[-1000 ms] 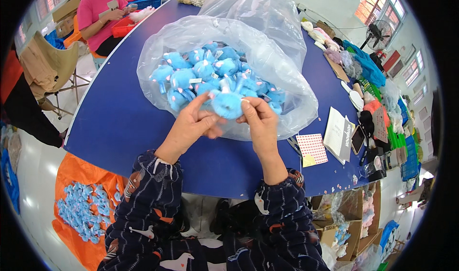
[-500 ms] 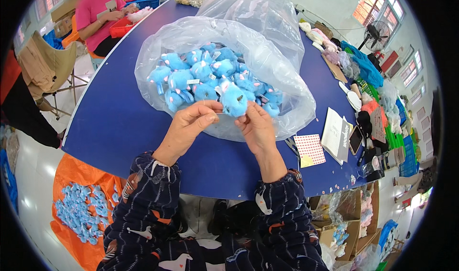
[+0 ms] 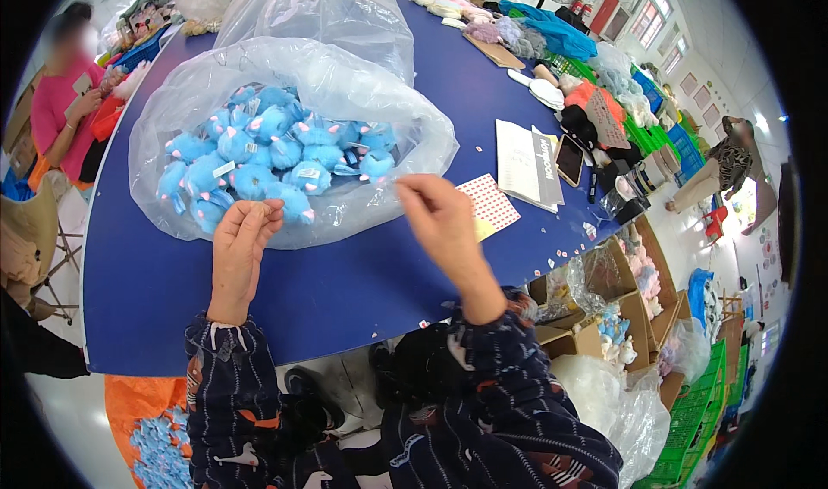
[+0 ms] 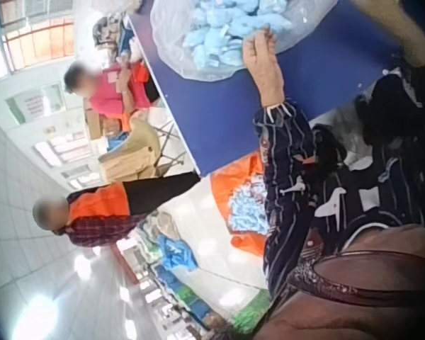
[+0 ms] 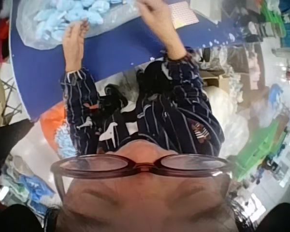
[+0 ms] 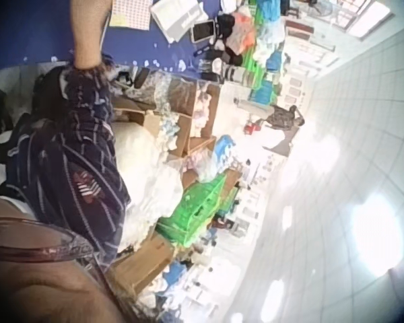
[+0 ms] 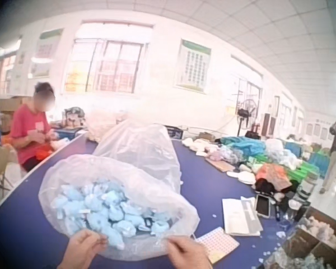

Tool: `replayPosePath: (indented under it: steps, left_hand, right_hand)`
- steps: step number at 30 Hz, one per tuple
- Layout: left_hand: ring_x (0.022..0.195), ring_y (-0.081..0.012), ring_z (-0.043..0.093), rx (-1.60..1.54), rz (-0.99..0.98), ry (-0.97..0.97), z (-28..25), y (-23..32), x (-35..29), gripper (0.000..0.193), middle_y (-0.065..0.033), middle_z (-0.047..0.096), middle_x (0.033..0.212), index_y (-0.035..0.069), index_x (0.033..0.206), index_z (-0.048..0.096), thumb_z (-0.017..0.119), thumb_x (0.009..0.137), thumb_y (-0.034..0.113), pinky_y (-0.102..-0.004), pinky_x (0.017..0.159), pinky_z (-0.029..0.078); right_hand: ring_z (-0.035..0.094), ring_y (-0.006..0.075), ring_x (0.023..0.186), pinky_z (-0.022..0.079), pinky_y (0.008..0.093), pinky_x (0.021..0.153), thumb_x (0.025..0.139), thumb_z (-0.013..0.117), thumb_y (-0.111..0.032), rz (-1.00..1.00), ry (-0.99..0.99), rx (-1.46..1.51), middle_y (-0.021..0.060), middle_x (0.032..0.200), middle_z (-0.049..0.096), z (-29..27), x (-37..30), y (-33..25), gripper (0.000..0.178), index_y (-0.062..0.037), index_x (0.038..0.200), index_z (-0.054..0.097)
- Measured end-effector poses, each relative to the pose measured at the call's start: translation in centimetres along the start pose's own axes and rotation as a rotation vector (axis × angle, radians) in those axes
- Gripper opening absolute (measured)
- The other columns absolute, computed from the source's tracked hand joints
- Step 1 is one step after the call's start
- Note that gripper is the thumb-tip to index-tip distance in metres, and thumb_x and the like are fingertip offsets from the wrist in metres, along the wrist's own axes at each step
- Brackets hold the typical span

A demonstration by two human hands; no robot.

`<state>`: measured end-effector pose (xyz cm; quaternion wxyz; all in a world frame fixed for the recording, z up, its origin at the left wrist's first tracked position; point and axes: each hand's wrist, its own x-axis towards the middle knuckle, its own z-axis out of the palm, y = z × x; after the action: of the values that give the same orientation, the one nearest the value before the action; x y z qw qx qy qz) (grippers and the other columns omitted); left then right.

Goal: The person trims loose threads from small blue plush toys using scissors and then applies small stickers to each toy. The finished items are placed into a plastic bag on the table.

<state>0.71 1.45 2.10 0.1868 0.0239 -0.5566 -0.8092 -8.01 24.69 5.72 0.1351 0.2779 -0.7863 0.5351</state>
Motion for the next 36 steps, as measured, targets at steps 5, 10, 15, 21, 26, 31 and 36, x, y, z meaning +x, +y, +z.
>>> replayPosePath:
  steps: [5, 10, 15, 21, 26, 31, 36]
  left_hand:
    - [0.088, -0.0101, 0.054, 0.12, 0.014, -0.009, 0.6, -0.4, 0.0, 0.014, -0.0097, 0.058, 0.104, 0.001, 0.088, 0.058, 0.05, 0.09, 0.013, -0.0243, 0.08, 0.044]
    - [0.087, -0.0106, 0.053, 0.239, 0.092, 0.02, 0.9, -0.1, 0.3, 0.013, -0.0093, 0.058, 0.104, 0.0, 0.088, 0.059, 0.052, 0.088, 0.01, -0.0234, 0.077, 0.044]
    - [0.086, -0.0105, 0.053, 0.324, 0.156, 0.068, 0.3, -0.2, 0.0, 0.011, -0.0088, 0.057, 0.102, -0.002, 0.087, 0.059, 0.052, 0.086, 0.007, -0.0229, 0.075, 0.043]
    - [0.085, -0.0092, 0.052, 0.412, 0.17, 0.054, 0.2, -0.7, 0.1, 0.014, -0.0071, 0.058, 0.104, -0.002, 0.089, 0.059, 0.054, 0.088, 0.012, -0.0222, 0.076, 0.042]
    - [0.086, -0.0092, 0.053, 0.422, 0.167, 0.079, 0.7, -0.6, 0.1, 0.018, -0.0074, 0.059, 0.102, -0.001, 0.092, 0.059, 0.054, 0.089, 0.016, -0.0226, 0.077, 0.042]
    - [0.09, -0.0141, 0.055, 0.499, 0.254, 0.122, -0.8, -0.4, 0.2, 0.015, -0.0094, 0.059, 0.102, -0.004, 0.088, 0.059, 0.054, 0.087, 0.01, -0.0254, 0.079, 0.043]
    - [0.086, -0.0114, 0.054, 0.546, 0.276, 0.083, 0.2, -1.0, 0.9, 0.011, -0.0079, 0.06, 0.103, 0.0, 0.086, 0.06, 0.057, 0.084, 0.01, -0.024, 0.072, 0.044]
  right_hand:
    - [0.058, 0.029, 0.078, 0.046, 0.0361, 0.071, 0.076, 0.058, -0.01, -0.047, -0.135, -0.616, 0.0136, 0.08, 0.061, -4.9, -1.7, 4.2, 0.013, 0.0, 0.083, 0.062]
    - [0.055, 0.0275, 0.084, 0.041, 0.0433, 0.084, 0.074, 0.053, -0.009, -0.291, -0.292, -0.994, 0.0113, 0.079, 0.057, -4.1, -2.0, 6.9, 0.008, -0.0039, 0.078, 0.059]
    - [0.052, 0.026, 0.082, 0.041, 0.039, 0.082, 0.072, 0.054, -0.009, -0.473, -0.478, -0.752, 0.0106, 0.08, 0.054, -5.1, -2.0, 5.6, 0.012, -0.0026, 0.081, 0.056]
    - [0.054, 0.0276, 0.078, 0.046, 0.0355, 0.07, 0.074, 0.055, -0.005, -0.323, -0.554, -0.703, 0.0113, 0.081, 0.052, -6.5, -4.1, 5.2, 0.017, 0.0002, 0.091, 0.056]
    - [0.055, 0.0275, 0.078, 0.046, 0.0358, 0.068, 0.076, 0.054, -0.006, -0.326, -0.527, -0.702, 0.0119, 0.079, 0.051, -6.4, -3.2, 5.2, 0.012, 0.0, 0.086, 0.056]
    - [0.054, 0.0294, 0.079, 0.046, 0.035, 0.071, 0.079, 0.055, -0.008, -0.286, -0.459, -0.223, 0.0133, 0.081, 0.053, -4.6, -3.2, 3.5, 0.01, -0.0002, 0.086, 0.056]
    - [0.057, 0.0111, 0.067, 0.044, 0.0208, 0.053, 0.09, 0.046, -0.012, 0.232, -0.377, 0.455, 0.0068, 0.088, 0.056, -2.2, -2.9, -0.5, 0.022, -0.0008, 0.109, 0.05]
